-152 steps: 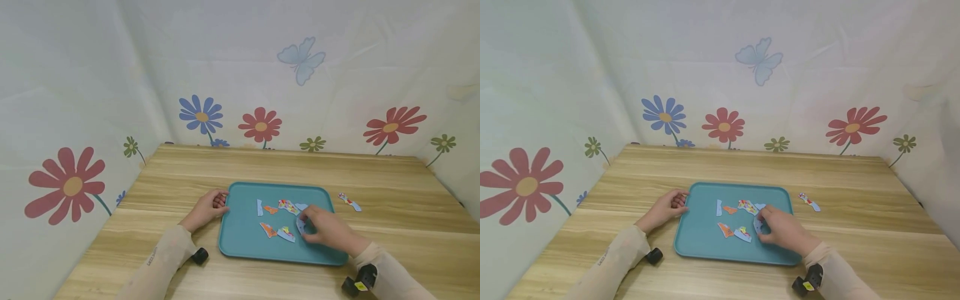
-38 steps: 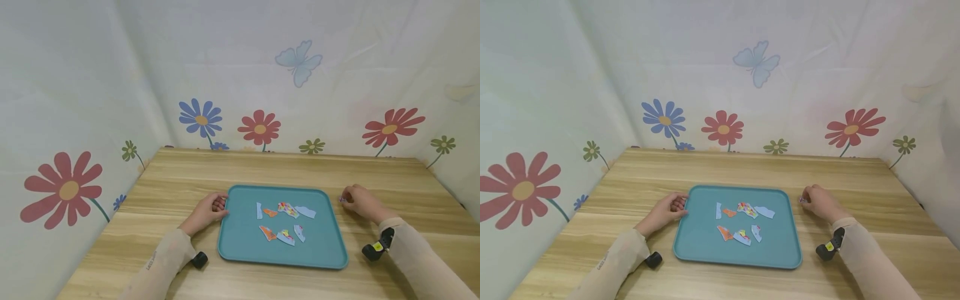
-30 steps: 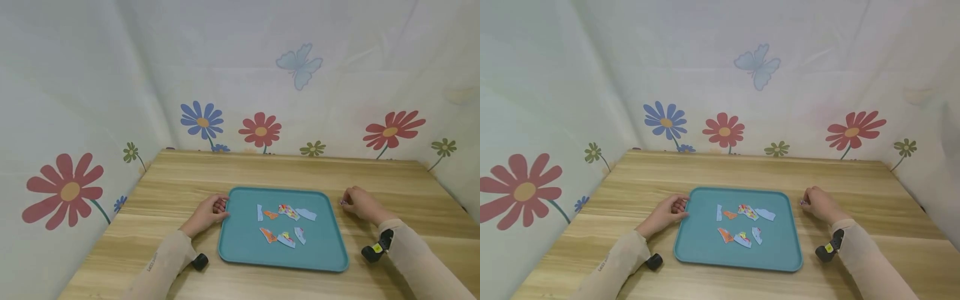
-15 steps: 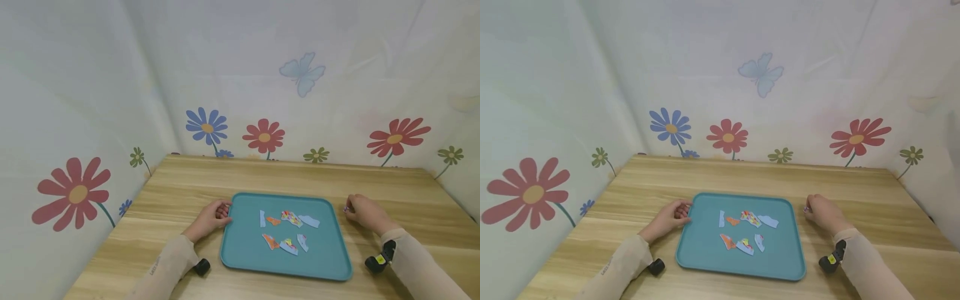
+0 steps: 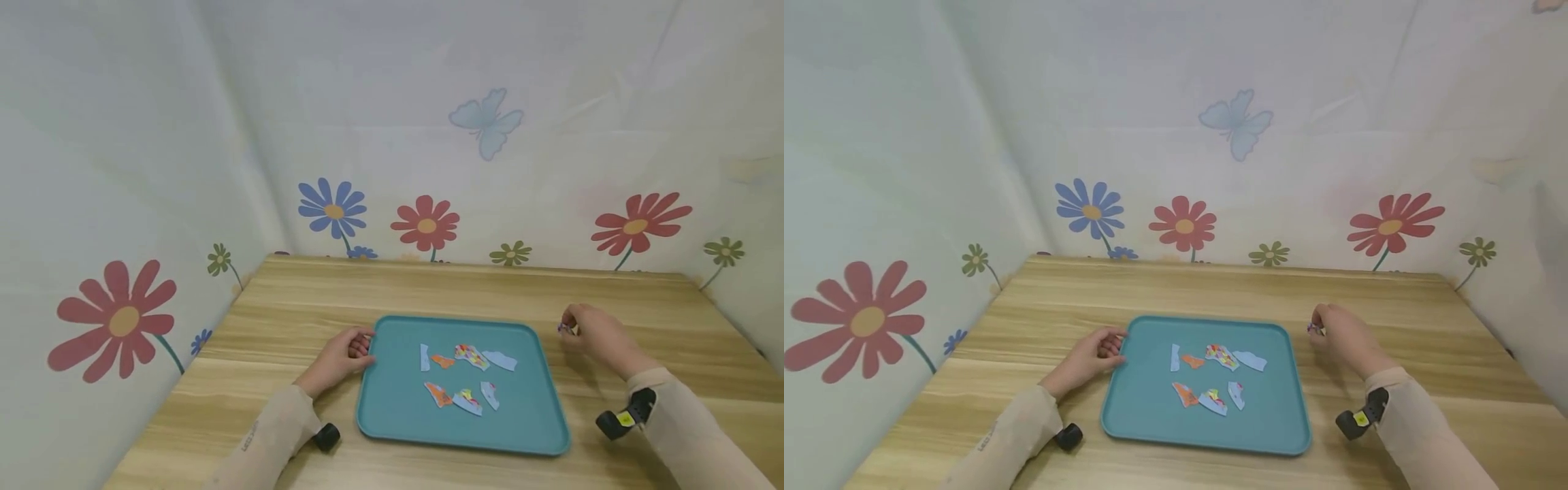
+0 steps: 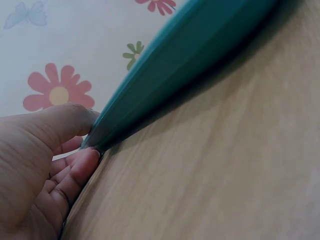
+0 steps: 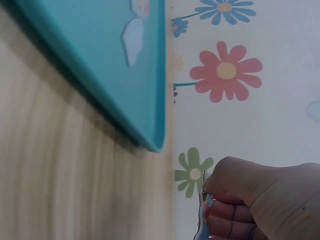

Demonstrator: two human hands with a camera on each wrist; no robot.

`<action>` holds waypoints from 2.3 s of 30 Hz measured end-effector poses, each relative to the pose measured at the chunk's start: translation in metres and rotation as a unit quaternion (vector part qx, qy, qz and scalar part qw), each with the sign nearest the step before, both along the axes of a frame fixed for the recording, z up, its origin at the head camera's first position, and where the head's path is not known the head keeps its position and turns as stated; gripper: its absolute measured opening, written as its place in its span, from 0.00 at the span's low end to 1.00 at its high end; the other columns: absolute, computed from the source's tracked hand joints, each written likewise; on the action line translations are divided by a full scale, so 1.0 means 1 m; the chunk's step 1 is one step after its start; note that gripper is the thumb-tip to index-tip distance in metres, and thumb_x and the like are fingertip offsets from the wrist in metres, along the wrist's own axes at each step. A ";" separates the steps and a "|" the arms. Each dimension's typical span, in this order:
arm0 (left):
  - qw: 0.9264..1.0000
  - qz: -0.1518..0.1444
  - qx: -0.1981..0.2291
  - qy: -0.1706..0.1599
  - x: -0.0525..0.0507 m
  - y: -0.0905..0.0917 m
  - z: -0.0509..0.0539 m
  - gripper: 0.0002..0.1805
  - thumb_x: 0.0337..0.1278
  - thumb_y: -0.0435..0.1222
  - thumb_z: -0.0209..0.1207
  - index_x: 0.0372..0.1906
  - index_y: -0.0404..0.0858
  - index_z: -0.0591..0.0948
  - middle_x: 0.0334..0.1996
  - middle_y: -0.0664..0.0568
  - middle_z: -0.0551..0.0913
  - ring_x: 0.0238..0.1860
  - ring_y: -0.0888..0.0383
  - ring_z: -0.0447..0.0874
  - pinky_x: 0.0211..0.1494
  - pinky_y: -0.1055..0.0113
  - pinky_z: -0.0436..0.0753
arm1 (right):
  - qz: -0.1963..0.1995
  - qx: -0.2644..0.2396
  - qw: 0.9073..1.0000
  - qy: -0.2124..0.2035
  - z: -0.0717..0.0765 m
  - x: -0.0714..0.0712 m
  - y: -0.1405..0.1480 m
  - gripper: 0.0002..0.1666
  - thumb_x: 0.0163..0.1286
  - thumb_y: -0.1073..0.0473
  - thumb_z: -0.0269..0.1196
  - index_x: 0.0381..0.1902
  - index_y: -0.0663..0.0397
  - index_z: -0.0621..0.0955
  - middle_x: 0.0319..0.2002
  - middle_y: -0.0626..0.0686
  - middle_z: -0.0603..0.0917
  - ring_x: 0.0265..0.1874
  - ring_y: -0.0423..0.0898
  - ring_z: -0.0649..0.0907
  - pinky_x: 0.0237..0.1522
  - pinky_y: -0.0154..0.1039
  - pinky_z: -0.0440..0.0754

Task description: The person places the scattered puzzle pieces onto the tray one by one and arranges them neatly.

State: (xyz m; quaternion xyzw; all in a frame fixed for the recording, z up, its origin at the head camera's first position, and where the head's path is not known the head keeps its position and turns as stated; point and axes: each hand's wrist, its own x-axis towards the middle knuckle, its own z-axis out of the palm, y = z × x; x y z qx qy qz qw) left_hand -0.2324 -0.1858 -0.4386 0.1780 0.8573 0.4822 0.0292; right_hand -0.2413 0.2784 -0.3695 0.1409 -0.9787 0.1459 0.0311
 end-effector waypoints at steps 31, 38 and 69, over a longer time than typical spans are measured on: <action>1.000 0.003 -0.009 -0.005 -0.001 -0.002 0.001 0.25 0.54 0.32 0.66 0.58 0.32 0.74 0.40 0.45 0.77 0.38 0.60 0.75 0.40 0.76 0.78 | 0.064 -0.026 0.996 0.053 0.012 0.032 -0.047 0.09 0.56 0.64 0.68 0.34 0.60 0.80 0.29 0.50 0.80 0.26 0.41 0.77 0.24 0.32 0.75; 1.000 -0.001 -0.010 -0.003 -0.001 -0.001 0.001 0.25 0.54 0.32 0.66 0.57 0.32 0.75 0.39 0.44 0.78 0.38 0.61 0.76 0.40 0.75 0.79 | 0.079 -0.019 0.995 0.060 0.005 0.039 -0.055 0.09 0.54 0.64 0.70 0.31 0.56 0.79 0.27 0.47 0.79 0.24 0.38 0.75 0.24 0.31 0.74; 1.000 0.002 -0.020 0.002 0.002 0.001 0.006 0.25 0.55 0.32 0.66 0.58 0.32 0.75 0.40 0.45 0.78 0.38 0.60 0.76 0.41 0.75 0.79 | 0.091 -0.029 0.995 0.007 -0.020 0.064 -0.078 0.09 0.54 0.63 0.69 0.32 0.53 0.79 0.29 0.45 0.79 0.25 0.34 0.74 0.24 0.28 0.73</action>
